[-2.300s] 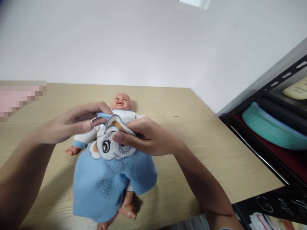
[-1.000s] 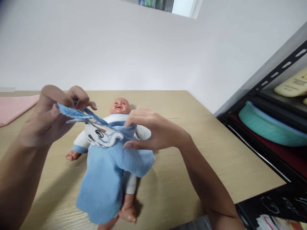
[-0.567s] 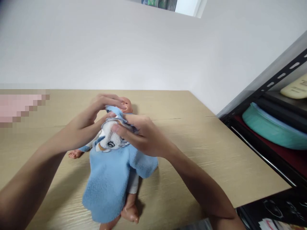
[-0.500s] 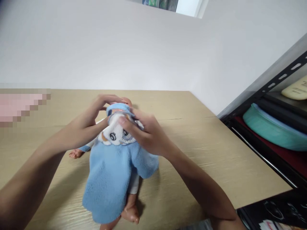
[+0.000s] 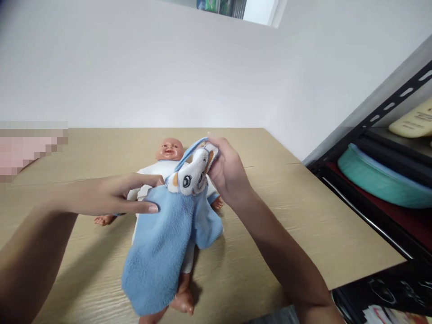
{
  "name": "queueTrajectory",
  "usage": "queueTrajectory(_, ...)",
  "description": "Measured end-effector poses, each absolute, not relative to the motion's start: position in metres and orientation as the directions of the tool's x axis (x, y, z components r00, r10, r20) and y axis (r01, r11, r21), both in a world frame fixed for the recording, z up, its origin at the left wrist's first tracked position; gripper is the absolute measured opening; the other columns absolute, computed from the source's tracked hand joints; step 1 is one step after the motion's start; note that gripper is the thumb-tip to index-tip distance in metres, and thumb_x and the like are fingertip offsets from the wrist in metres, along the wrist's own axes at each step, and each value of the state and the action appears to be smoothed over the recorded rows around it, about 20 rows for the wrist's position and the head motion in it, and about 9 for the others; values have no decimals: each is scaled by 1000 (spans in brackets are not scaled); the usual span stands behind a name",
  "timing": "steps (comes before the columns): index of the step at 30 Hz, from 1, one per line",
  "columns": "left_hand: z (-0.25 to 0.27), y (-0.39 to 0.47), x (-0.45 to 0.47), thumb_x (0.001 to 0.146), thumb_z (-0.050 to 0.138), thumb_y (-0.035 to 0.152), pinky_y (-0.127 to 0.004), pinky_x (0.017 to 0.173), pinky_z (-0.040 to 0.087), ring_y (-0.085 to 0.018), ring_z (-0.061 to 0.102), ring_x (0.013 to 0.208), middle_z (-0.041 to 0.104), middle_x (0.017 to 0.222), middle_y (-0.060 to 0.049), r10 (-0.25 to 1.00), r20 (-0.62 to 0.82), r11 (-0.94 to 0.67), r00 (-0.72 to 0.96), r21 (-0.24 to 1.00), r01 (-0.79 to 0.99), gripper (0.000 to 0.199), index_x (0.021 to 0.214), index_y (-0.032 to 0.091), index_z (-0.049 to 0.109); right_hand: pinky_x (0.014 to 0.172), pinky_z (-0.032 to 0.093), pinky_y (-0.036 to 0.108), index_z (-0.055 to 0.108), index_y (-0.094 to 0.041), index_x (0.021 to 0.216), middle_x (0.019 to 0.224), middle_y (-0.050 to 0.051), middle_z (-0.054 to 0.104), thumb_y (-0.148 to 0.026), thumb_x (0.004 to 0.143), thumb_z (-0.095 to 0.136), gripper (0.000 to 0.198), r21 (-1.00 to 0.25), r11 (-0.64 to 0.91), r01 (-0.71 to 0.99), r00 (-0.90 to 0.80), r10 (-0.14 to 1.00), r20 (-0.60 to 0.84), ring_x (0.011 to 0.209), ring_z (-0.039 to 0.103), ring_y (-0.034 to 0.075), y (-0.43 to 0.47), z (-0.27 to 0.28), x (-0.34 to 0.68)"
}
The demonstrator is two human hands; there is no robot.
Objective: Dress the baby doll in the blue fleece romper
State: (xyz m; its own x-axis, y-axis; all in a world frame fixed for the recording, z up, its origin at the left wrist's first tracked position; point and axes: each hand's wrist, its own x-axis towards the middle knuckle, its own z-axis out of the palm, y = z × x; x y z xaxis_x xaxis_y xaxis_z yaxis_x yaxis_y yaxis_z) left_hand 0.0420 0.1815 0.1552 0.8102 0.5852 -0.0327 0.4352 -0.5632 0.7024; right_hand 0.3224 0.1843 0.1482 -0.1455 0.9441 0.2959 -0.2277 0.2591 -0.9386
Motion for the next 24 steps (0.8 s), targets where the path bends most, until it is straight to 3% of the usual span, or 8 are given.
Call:
queueTrajectory(4,157,179,39,103,77,55,-29,74,59,-24,73,94,74,99,-1,605,56,-615,794,666,422,33,125,31,73,73,57,25,55,-24,82,78,-3,56,-34,90,77,26,-879,138,-456,5,988,153,73,60,14,199,145,336)
queueTrajectory(9,168,165,42,112,63,49,-31,88,59,-22,71,99,73,115,-3,619,157,-679,770,599,424,28,129,28,67,75,56,27,57,-25,85,86,-2,60,-31,83,74,18,-901,140,-411,313,950,5,79,61,16,222,124,348)
queueTrajectory(11,168,160,46,113,60,50,-31,84,59,-24,71,99,74,114,-4,639,197,-678,744,601,424,30,135,30,65,81,56,29,55,-27,86,90,-2,59,-30,80,75,21,-918,267,-293,477,873,102,84,61,17,224,120,348)
queueTrajectory(13,165,158,49,113,60,47,-30,79,58,-22,71,95,74,110,-3,629,230,-689,743,607,396,26,133,31,64,94,56,32,58,-29,90,98,-2,62,-29,82,75,18,-878,467,-100,491,791,365,96,63,18,217,122,346)
queueTrajectory(16,158,159,48,111,66,37,-27,76,57,-18,68,89,72,108,-1,561,285,-719,777,633,287,20,131,32,62,116,51,39,70,-29,106,115,3,70,-35,98,71,11,-739,670,76,48,738,673,121,67,22,198,136,342)
queueTrajectory(20,162,159,43,108,72,26,-23,78,57,-15,66,91,69,107,1,505,335,-719,796,674,173,21,126,31,62,117,52,42,68,-26,140,142,9,73,-48,99,82,49,-756,648,89,-648,614,450,133,68,28,185,146,341)
queueTrajectory(22,168,158,40,106,74,22,-22,80,56,-14,64,94,65,105,2,497,361,-718,789,682,140,19,119,29,62,105,56,38,70,-23,138,132,9,78,-48,88,94,61,-744,656,127,-782,528,331,119,72,27,190,141,343)
queueTrajectory(24,171,159,38,104,77,23,-22,80,56,-14,64,95,63,105,2,508,379,-702,773,702,117,20,114,28,61,90,57,33,75,-21,123,110,4,78,-47,84,98,52,-752,640,157,-785,543,298,99,71,23,196,134,344)
